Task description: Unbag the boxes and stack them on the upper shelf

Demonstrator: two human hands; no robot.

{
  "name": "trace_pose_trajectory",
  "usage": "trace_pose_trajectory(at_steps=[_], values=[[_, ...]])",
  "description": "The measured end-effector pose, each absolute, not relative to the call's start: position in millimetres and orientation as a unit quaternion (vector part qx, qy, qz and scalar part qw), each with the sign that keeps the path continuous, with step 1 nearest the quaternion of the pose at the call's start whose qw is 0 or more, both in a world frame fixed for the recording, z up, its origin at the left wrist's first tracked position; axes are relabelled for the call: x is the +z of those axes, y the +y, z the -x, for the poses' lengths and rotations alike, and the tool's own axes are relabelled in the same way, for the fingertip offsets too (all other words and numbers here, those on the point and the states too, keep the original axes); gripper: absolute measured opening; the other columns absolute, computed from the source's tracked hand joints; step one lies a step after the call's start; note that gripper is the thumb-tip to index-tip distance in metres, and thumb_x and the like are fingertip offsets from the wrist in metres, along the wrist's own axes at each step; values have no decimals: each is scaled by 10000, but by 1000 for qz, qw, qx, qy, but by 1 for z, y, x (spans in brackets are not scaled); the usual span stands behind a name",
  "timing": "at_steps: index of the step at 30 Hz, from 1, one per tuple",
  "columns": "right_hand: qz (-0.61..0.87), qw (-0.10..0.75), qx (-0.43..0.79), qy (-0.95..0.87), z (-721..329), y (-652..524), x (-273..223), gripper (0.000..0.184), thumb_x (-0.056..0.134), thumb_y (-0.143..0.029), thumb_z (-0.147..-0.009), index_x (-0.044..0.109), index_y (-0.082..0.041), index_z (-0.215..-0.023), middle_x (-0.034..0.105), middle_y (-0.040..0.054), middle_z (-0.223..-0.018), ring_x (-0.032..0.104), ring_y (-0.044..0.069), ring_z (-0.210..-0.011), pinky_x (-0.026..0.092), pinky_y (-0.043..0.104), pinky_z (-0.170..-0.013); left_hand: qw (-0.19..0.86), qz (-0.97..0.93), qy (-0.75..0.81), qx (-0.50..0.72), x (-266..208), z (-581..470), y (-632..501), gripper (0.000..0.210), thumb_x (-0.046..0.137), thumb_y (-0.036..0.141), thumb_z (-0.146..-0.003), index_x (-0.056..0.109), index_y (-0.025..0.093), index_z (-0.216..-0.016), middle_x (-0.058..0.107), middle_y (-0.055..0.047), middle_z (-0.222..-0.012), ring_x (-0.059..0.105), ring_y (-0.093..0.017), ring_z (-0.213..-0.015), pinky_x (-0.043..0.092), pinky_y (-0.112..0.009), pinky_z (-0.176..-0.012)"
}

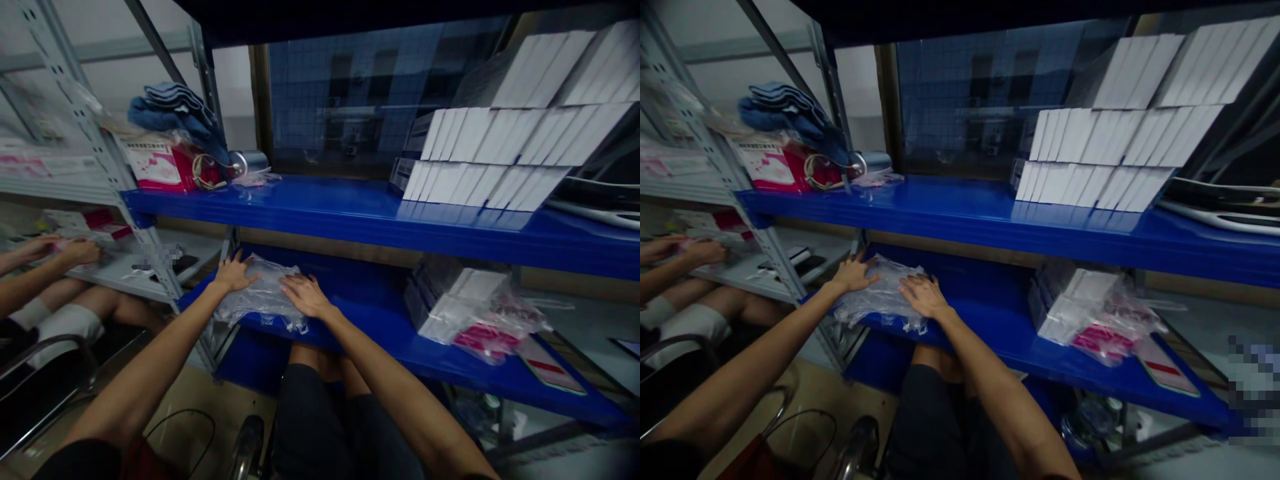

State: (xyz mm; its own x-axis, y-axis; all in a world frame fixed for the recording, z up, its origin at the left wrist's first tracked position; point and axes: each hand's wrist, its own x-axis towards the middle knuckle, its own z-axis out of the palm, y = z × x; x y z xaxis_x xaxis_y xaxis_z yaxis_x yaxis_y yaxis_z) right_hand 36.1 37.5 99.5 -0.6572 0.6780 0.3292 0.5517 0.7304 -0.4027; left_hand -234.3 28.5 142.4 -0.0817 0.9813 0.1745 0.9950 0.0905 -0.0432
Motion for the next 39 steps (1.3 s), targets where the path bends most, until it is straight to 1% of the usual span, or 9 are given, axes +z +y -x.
trace_pose_trajectory(at_steps=[4,11,15,19,22,28,32,36,39], values=[[322,322,93,-885,-15,53,116,442,351,-346,-1083,579,-231,-1443,622,83,-1447,479,219,-1411,301,457,-1225,186,741,-635,-119,127,227,35,589,521,541,-960,532,319,-1505,364,-94,-1662,148,-400,-1576,178,-574,-1245],[425,68,119,-895,27,84,106,678,563,-424,-973,392,-208,-1593,229,119,-1707,172,366,-1577,155,586,-1259,55,777,-626,17,84,218,59,640,500,648,-931,534,358,-1500,409,-74,-1642,130,-433,-1575,18,-689,-1224],[444,58,120,-886,26,77,63,827,555,-548,-951,287,-166,-1634,138,143,-1719,46,370,-1595,36,596,-1267,-1,755,-656,19,49,226,71,725,437,702,-940,387,372,-1584,312,-80,-1686,101,-422,-1583,-3,-711,-1213],[434,86,147,-885,8,63,31,798,442,-641,-984,251,-237,-1645,106,92,-1730,16,319,-1603,26,563,-1271,-31,741,-670,-26,25,235,75,761,365,778,-929,256,455,-1609,176,-22,-1727,72,-443,-1581,36,-763,-1182],[430,100,152,-884,-3,54,22,774,436,-703,-968,293,-325,-1628,130,42,-1732,42,307,-1604,35,541,-1275,-33,747,-663,-45,18,239,75,769,350,804,-919,242,478,-1606,163,-3,-1730,84,-444,-1579,49,-759,-1184],[433,107,169,-879,-11,51,24,773,509,-713,-940,368,-335,-1599,193,47,-1720,107,330,-1595,67,560,-1269,-55,750,-658,-25,22,240,74,814,326,826,-911,226,440,-1621,149,-32,-1734,80,-450,-1577,45,-735,-1199],[357,186,192,-895,-33,51,28,522,612,-561,-954,615,-338,-1426,366,28,-1662,196,318,-1575,192,550,-1246,-47,746,-664,-14,35,235,75,738,302,747,-965,215,429,-1626,209,-51,-1722,132,-442,-1572,56,-761,-1183],[335,301,187,-873,-73,46,33,332,612,-411,-972,733,-274,-1250,595,56,-1488,402,268,-1475,334,490,-1196,64,765,-638,-56,65,207,69,546,427,512,-1000,511,364,-1519,379,-51,-1660,124,-425,-1578,20,-681,-1236],[372,361,190,-834,-104,45,39,325,553,-338,-992,709,-259,-1267,688,70,-1350,567,239,-1320,418,458,-1136,123,789,-592,-114,96,160,60,449,439,305,-980,693,233,-1343,528,-91,-1552,181,-368,-1575,129,-537,-1283]])
